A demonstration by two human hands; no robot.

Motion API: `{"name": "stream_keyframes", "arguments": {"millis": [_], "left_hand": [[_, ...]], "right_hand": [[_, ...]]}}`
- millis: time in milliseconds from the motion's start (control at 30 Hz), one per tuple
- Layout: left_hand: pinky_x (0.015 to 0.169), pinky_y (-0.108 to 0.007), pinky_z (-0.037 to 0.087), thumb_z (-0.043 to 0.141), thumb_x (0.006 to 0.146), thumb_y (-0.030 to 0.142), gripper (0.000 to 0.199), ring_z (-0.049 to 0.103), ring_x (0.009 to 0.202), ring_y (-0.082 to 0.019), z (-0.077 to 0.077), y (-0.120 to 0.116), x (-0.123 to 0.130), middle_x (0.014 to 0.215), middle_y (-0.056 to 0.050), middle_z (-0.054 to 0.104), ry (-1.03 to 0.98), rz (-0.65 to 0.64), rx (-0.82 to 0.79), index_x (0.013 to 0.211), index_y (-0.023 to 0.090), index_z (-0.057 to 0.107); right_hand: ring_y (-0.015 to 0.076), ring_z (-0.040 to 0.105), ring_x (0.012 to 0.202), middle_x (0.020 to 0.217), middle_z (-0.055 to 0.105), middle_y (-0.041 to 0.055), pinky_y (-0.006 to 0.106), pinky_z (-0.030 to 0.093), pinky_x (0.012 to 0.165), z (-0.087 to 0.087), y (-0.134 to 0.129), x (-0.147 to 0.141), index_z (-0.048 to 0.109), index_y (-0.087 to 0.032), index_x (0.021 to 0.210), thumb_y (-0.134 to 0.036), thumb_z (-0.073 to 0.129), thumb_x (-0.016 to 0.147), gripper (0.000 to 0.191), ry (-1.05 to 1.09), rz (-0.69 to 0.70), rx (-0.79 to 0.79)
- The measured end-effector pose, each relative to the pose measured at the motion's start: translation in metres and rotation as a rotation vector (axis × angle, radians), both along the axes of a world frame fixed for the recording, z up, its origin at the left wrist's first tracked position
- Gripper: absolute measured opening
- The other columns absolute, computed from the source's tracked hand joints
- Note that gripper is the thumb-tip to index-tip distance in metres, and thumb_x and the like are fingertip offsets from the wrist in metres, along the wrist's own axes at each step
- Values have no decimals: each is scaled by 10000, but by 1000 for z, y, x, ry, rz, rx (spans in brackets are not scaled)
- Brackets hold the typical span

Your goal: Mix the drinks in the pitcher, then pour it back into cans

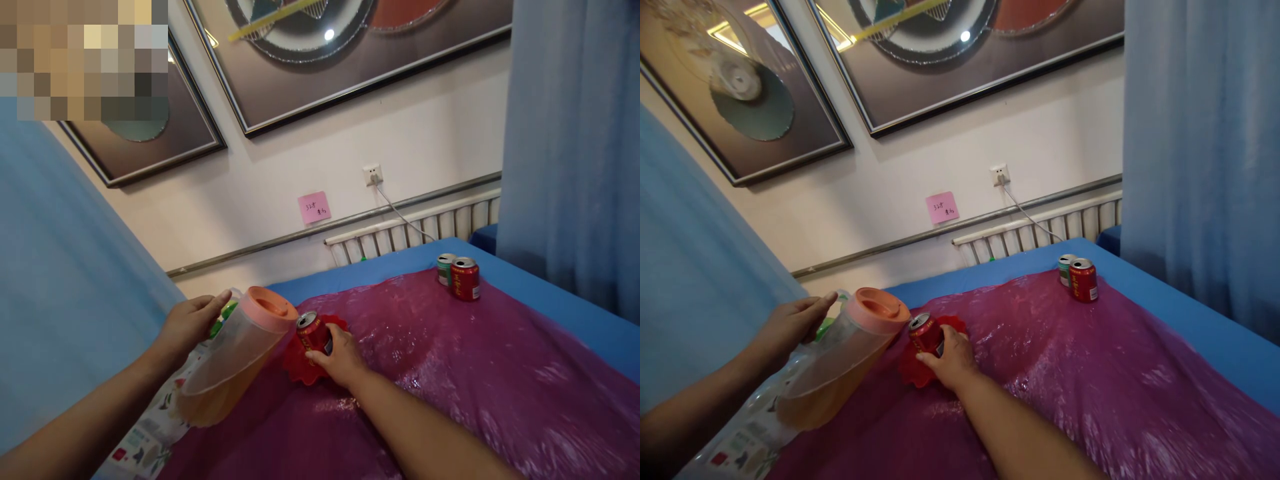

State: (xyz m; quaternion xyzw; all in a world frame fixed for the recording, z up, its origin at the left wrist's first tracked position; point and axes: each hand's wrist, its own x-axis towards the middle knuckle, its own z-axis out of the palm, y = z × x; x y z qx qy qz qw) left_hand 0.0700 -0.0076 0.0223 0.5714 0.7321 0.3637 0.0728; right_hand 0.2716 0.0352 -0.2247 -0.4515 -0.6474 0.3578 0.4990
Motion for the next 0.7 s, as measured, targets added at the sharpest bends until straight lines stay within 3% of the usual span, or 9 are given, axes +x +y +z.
{"name": "stream_keyframes", "arguments": {"millis": [700], "left_hand": [[480,-282,248,637,748,768,630,312,459,-123,0,0,-1,446,49,333,14,-4,-14,490,248,391]], "right_hand": [[270,711,1010,1089,776,83,350,502,876,3,-3,3,682,-207,1177,-405,879,756,506,-10,2,-15]]}}
